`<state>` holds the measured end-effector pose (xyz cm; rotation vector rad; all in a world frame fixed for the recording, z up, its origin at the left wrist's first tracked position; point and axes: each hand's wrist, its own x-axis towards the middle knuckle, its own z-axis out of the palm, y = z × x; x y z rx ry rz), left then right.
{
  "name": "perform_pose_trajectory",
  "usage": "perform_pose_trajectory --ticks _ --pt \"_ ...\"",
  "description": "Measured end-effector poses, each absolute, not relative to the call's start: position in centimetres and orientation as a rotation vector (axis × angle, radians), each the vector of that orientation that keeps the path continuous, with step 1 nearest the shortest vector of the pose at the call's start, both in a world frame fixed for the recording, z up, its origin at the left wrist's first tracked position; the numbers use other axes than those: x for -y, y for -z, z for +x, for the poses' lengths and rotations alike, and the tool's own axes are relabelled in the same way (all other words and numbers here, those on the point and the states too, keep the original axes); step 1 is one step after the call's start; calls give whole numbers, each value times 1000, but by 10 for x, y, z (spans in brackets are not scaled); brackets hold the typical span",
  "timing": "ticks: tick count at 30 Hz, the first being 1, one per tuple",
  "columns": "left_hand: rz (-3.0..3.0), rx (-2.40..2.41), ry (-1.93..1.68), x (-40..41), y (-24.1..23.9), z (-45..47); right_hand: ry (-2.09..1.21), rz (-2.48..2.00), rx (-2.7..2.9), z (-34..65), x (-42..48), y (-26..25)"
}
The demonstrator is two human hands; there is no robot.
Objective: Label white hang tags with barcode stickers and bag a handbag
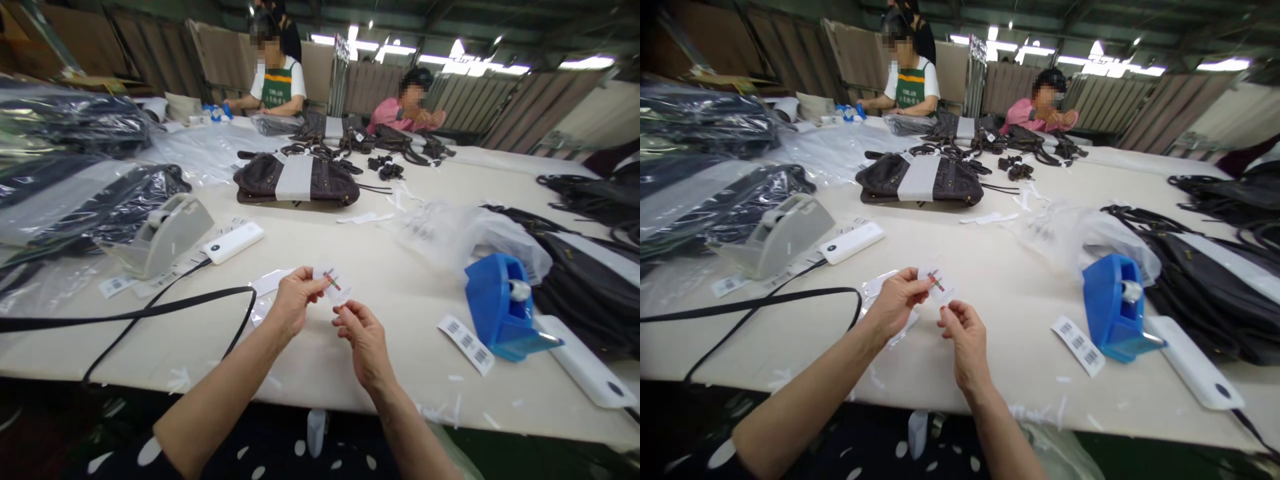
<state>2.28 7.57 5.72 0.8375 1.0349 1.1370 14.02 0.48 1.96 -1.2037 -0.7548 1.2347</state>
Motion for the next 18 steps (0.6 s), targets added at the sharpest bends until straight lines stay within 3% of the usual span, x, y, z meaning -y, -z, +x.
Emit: perform_pose_trajectory --ticks 3,7,11,14,18 --pt "956 -1113 -1100 -48 -44 30 -1082 -1206 800 151 -6 -17" --pt "1492 -1321 -1234 -41 -48 12 -781 -1296 1311 180 8 -24" --pt "1852 -949 -833 -44 -62 -1 -499 -1220 1796 199 18 -37" --pt "1776 -835 -615 -42 -62 -2 -307 -1154 1935 204 21 -42" --pt "1500 -797 -420 -36 -49 -1 -325 -1084 2002 208 26 -45"
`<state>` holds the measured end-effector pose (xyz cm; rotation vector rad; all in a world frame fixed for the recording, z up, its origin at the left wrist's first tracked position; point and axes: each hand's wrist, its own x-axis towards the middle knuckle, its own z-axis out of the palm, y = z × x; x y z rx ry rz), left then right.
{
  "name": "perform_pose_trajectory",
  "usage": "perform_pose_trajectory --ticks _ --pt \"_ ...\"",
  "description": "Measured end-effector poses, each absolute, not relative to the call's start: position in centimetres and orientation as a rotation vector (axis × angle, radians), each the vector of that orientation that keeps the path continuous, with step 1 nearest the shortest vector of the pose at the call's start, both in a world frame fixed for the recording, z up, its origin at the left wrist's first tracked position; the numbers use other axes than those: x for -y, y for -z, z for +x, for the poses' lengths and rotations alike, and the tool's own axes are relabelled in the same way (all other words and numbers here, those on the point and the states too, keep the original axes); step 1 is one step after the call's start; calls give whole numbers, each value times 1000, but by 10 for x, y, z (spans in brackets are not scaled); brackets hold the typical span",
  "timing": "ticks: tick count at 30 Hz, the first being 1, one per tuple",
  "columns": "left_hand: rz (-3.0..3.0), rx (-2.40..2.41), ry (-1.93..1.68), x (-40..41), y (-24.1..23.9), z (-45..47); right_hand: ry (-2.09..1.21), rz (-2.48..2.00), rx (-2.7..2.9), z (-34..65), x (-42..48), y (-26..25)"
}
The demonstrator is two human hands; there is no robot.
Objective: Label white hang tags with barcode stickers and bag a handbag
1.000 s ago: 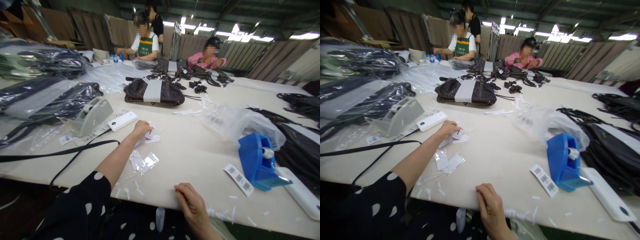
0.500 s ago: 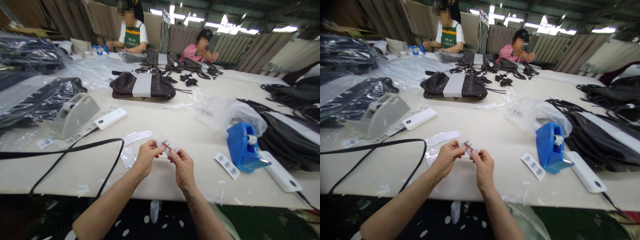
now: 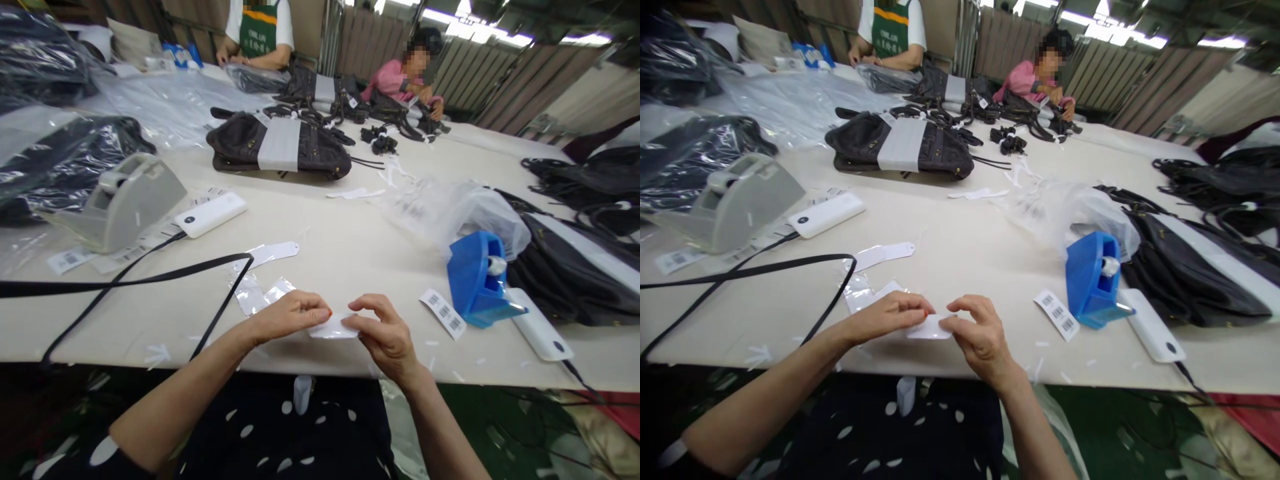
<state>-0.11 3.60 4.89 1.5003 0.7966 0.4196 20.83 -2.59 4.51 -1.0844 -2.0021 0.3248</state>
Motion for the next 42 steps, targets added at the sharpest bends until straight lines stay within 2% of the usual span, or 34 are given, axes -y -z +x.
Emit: perform_pose_trajectory --ticks 6,10,14,18,29,38,42 --pt "1000 -770 -348 -25 -32 2 -467 -1199 1761 209 32 -29" --pt "1015 -905 -486 -22 -30 9 -834 -1337 1066 196 35 -14" --pt "1072 -945 -532 -19 -31 18 -1249 -1198 563 180 34 -11" --pt "1102 -985 -463 -16 -30 24 -1252 -1203 342 170 32 -8" --pt "1166 -988 -472 -18 -27 35 -1272 -1192 459 158 37 10" --pt "1130 -1041 -500 -25 -19 40 -1361 -1202 568 185 38 1" --pt "1226 -1044 -375 -30 -19 44 -1195 -1366 710 208 33 -1"
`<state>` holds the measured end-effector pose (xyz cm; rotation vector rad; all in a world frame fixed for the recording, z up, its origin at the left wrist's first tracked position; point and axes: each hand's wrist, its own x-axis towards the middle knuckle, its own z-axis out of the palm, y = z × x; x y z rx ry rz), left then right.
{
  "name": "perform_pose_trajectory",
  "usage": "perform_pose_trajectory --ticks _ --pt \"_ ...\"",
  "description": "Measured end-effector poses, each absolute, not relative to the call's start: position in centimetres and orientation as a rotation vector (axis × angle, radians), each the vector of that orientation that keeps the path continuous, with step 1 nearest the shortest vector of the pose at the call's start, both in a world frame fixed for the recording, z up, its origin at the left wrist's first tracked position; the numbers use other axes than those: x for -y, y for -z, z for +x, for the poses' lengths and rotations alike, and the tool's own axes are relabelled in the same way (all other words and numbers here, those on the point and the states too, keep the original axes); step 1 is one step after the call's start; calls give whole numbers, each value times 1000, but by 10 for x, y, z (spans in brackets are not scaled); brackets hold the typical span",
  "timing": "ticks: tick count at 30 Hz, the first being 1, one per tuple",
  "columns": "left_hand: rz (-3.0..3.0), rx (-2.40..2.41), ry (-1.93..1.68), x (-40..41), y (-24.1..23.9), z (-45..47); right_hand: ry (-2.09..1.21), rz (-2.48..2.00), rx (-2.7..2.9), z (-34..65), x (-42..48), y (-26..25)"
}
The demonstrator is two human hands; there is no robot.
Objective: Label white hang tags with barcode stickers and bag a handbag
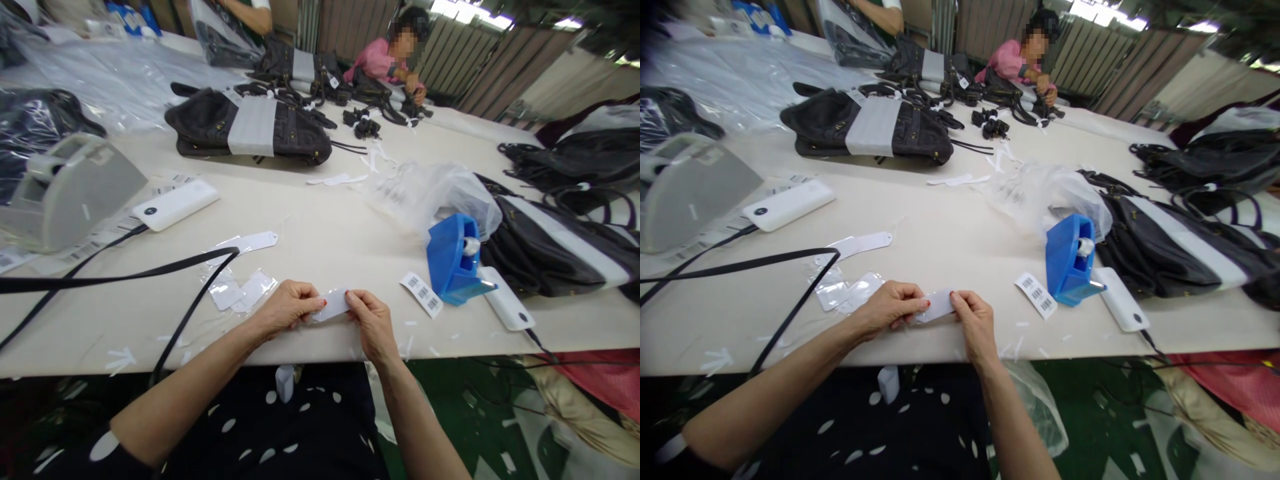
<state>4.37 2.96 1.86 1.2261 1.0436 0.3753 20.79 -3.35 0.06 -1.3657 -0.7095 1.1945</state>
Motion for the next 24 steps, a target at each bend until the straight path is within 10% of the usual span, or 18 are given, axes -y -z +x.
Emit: perform_pose_trajectory --ticks 19,24 --pt "2607 -1438 -119 -44 -22 68 -690 -1915 1058 239 32 12" --pt "2996 -908 -313 -43 -13 65 -620 -1975 1163 238 33 11"
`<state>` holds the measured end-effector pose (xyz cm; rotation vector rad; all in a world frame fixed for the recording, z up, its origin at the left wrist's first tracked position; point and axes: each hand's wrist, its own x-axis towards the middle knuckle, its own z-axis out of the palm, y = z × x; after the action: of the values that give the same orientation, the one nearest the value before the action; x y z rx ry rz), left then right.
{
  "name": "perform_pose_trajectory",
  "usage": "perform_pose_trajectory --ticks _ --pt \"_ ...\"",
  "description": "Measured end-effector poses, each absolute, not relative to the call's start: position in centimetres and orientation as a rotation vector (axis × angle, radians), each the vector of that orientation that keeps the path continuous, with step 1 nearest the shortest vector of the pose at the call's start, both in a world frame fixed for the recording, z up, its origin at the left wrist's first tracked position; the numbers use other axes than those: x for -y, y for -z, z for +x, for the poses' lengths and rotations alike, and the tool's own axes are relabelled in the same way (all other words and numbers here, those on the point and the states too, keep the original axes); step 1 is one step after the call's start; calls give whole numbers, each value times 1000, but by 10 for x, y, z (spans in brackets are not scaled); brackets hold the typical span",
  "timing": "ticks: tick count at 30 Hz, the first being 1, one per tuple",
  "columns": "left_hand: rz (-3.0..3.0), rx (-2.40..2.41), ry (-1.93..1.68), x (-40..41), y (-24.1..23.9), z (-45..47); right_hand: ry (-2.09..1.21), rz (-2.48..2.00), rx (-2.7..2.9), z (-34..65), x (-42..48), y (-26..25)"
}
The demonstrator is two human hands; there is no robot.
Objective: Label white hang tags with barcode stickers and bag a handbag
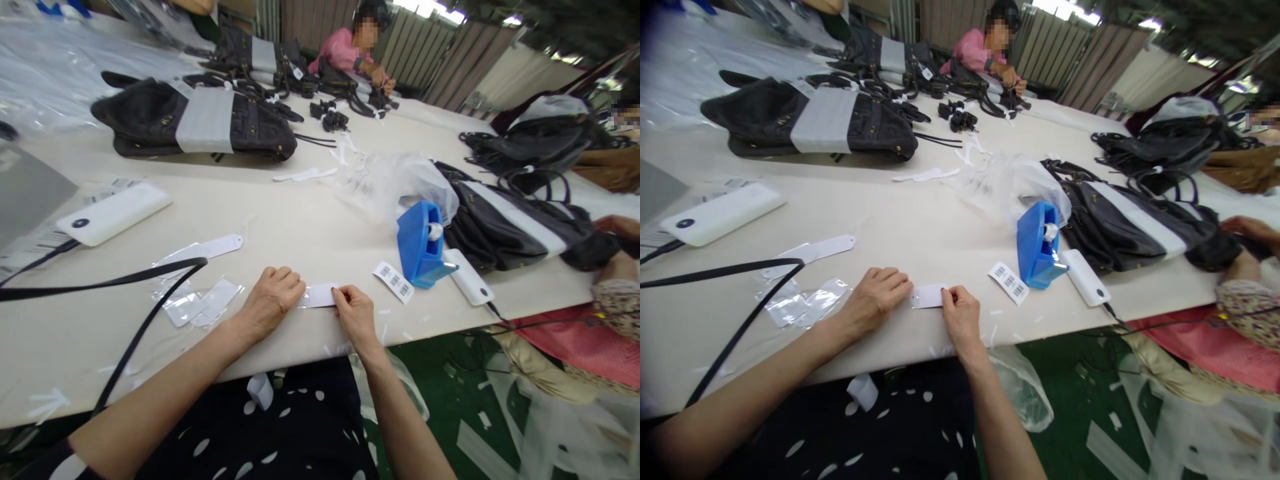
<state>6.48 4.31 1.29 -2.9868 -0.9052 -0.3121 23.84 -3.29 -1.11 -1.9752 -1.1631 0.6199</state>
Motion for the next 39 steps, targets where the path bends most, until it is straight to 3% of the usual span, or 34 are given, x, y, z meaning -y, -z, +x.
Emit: perform_pose_trajectory --ticks 3,6,9,16,25,32,39 --pt "-3104 637 310 -46 -4 60 -364 -2025 1238 258 37 9" --pt "-3125 648 365 -47 2 57 77 -2094 1345 295 40 7" --pt "-3140 672 440 -46 5 55 229 -2205 1542 331 39 9" --pt "-3163 725 539 -45 10 52 74 -2369 1651 353 27 13" --pt "-3233 783 589 -47 6 49 24 -2014 1456 359 16 3" --pt "-3054 1145 1352 -18 -27 78 -153 -1699 1171 291 20 -33" --pt "-3088 2010 1904 2 -29 119 -280 -1644 1143 218 31 -43"
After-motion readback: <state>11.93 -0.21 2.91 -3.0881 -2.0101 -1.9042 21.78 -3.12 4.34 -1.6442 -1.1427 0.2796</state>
